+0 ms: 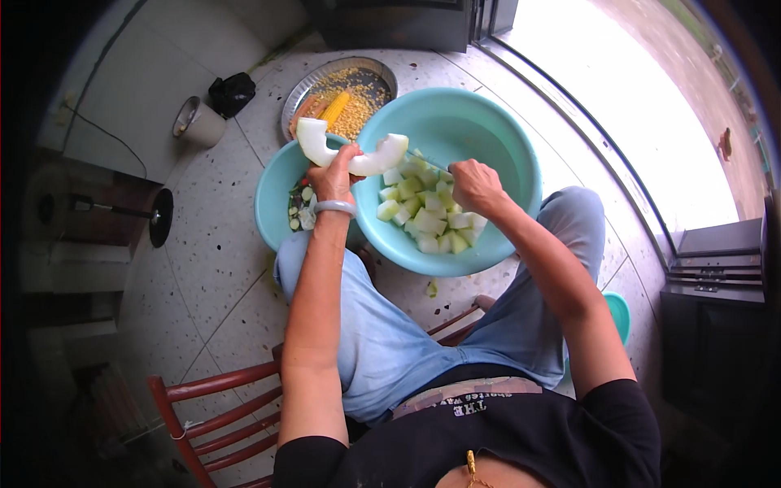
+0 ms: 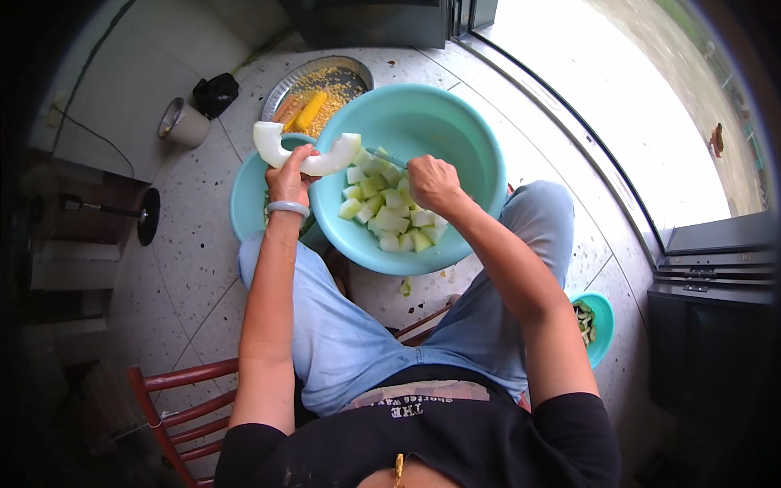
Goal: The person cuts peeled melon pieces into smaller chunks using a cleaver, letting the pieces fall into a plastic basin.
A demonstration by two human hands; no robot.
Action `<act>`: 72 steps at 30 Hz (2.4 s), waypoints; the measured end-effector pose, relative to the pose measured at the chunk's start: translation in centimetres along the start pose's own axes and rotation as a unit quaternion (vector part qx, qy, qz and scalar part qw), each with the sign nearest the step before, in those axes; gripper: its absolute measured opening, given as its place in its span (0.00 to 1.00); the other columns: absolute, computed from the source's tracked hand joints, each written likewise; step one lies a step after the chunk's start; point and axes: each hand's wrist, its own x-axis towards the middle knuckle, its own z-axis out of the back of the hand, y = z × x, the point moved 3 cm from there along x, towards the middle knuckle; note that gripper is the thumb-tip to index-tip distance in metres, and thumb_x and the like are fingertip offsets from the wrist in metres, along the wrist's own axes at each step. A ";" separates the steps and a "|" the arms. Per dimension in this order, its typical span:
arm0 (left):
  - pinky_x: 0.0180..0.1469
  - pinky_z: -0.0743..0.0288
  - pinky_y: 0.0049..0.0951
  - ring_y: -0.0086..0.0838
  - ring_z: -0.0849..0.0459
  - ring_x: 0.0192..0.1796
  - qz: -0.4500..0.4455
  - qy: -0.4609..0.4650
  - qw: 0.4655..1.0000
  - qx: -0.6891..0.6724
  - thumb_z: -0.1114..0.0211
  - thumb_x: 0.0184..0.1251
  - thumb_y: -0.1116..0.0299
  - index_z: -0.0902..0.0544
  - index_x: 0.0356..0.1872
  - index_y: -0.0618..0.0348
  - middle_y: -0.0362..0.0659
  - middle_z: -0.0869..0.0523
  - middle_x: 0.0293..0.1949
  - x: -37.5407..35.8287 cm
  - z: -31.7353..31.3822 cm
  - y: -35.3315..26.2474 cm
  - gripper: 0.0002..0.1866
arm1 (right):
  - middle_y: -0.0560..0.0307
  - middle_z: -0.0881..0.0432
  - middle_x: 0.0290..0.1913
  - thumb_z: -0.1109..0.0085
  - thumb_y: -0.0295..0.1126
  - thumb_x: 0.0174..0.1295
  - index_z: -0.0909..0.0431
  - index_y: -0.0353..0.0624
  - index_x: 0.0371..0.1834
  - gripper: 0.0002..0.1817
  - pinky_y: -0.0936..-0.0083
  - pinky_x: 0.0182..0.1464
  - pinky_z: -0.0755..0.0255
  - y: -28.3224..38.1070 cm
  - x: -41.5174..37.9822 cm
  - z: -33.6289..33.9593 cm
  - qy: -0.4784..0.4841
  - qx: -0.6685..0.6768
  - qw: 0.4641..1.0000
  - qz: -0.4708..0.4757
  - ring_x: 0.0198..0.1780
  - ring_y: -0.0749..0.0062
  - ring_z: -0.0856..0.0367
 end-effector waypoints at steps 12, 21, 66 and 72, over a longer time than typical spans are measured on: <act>0.28 0.17 0.30 0.33 0.13 0.33 -0.005 0.017 0.999 0.037 0.28 0.52 0.66 0.19 0.38 0.64 0.46 0.14 0.33 -1.2 -1.3 0.6 0.15 | 0.43 0.18 0.28 0.39 0.22 0.59 0.22 0.40 0.47 0.12 0.66 0.29 0.24 3.2 -5.2 3.7 -0.294 0.253 0.896 0.214 0.25 0.53 0.17; 0.28 0.15 0.35 0.33 0.13 0.31 0.005 0.023 0.999 -0.044 0.28 0.48 0.73 0.24 0.45 0.69 0.47 0.15 0.35 -2.1 -2.9 2.7 0.22 | 0.46 0.19 0.28 0.43 0.24 0.61 0.24 0.43 0.50 0.13 0.59 0.28 0.25 3.3 -5.0 3.4 -0.274 0.217 0.915 0.200 0.26 0.49 0.19; 0.43 0.16 0.37 0.32 0.17 0.44 0.054 0.104 0.984 -0.131 0.26 0.57 0.71 0.23 0.46 0.63 0.43 0.19 0.43 -4.9 -5.8 4.0 0.19 | 0.51 0.18 0.28 0.42 0.50 0.65 0.23 0.32 0.43 0.25 0.83 0.22 0.29 1.9 -2.3 1.8 -0.024 0.617 0.783 -0.077 0.21 0.83 0.27; 0.42 0.16 0.35 0.30 0.17 0.45 0.059 0.194 0.975 -0.095 0.25 0.56 0.67 0.25 0.49 0.61 0.43 0.20 0.42 -5.9 -5.7 2.0 0.23 | 0.57 0.23 0.23 0.33 0.40 0.55 0.24 0.32 0.35 0.19 0.79 0.20 0.30 1.3 -1.7 2.1 -0.066 0.711 0.692 -0.110 0.17 0.81 0.29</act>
